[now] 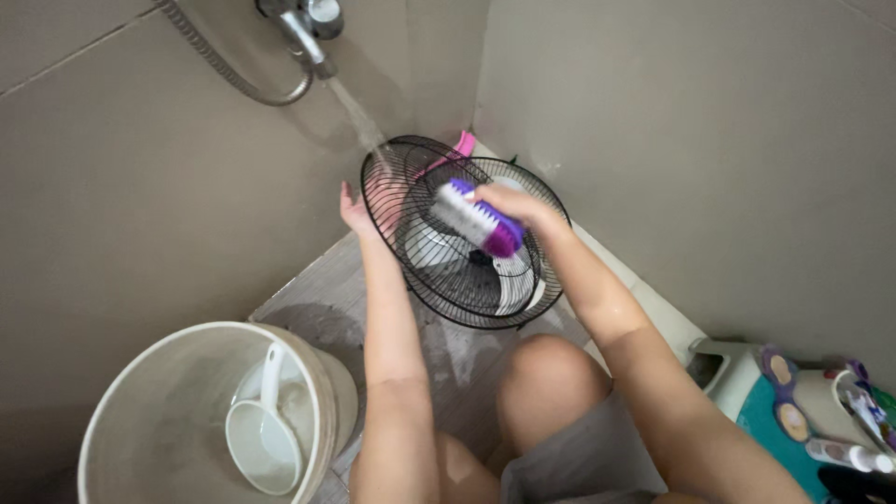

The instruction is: The person cleans fan components in a bathroom by rinsing them under running water and scrubbing the grills and blades with a purple brush.

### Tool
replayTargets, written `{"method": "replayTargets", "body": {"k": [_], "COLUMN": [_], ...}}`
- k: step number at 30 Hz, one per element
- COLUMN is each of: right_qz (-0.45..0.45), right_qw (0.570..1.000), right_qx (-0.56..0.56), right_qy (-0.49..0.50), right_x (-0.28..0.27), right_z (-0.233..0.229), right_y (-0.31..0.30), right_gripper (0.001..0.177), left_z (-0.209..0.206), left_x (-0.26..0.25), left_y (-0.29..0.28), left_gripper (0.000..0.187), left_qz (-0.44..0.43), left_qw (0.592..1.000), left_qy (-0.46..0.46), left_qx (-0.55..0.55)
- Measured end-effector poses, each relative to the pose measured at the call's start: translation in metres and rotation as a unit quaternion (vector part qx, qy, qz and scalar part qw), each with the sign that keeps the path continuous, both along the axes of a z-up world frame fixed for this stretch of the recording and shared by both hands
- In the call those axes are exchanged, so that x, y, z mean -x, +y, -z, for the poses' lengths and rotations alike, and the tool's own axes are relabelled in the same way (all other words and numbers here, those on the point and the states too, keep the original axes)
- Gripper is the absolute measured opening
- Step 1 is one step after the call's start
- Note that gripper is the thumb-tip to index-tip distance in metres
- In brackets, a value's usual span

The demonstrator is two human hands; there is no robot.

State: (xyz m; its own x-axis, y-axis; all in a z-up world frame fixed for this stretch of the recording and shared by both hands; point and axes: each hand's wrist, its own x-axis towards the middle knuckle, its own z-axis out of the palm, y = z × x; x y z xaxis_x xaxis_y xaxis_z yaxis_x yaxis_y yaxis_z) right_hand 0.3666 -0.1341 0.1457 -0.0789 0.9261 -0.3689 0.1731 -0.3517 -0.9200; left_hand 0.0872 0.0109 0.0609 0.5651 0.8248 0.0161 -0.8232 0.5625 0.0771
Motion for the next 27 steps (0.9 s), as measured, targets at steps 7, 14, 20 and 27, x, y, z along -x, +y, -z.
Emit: {"method": "replayTargets", "body": {"k": [7, 14, 20, 27], "right_qz": [-0.104, 0.036, 0.100, 0.157], "right_qw": [0.975, 0.981, 0.899, 0.946], "right_qx": [-0.196, -0.084, -0.048, -0.252], "right_qy": [0.012, 0.172, 0.425, -0.130], "right_x": [0.036, 0.062, 0.090, 0.100], "right_z": [0.029, 0.021, -0.003, 0.001], "right_y": [-0.021, -0.031, 0.001, 0.077], "right_gripper": [0.033, 0.031, 0.042, 0.050], "left_z": [0.017, -0.048, -0.068, -0.097], "left_x": [0.013, 0.032, 0.023, 0.074], "left_y": [0.026, -0.033, -0.101, -0.073], "left_gripper": [0.083, 0.104, 0.115, 0.082], "left_qz": [0.001, -0.017, 0.040, 0.018], "left_qw": [0.972, 0.971, 0.948, 0.951], "left_qy": [0.223, 0.232, -0.126, 0.246], "left_qx": [0.068, -0.050, -0.288, -0.185]}}
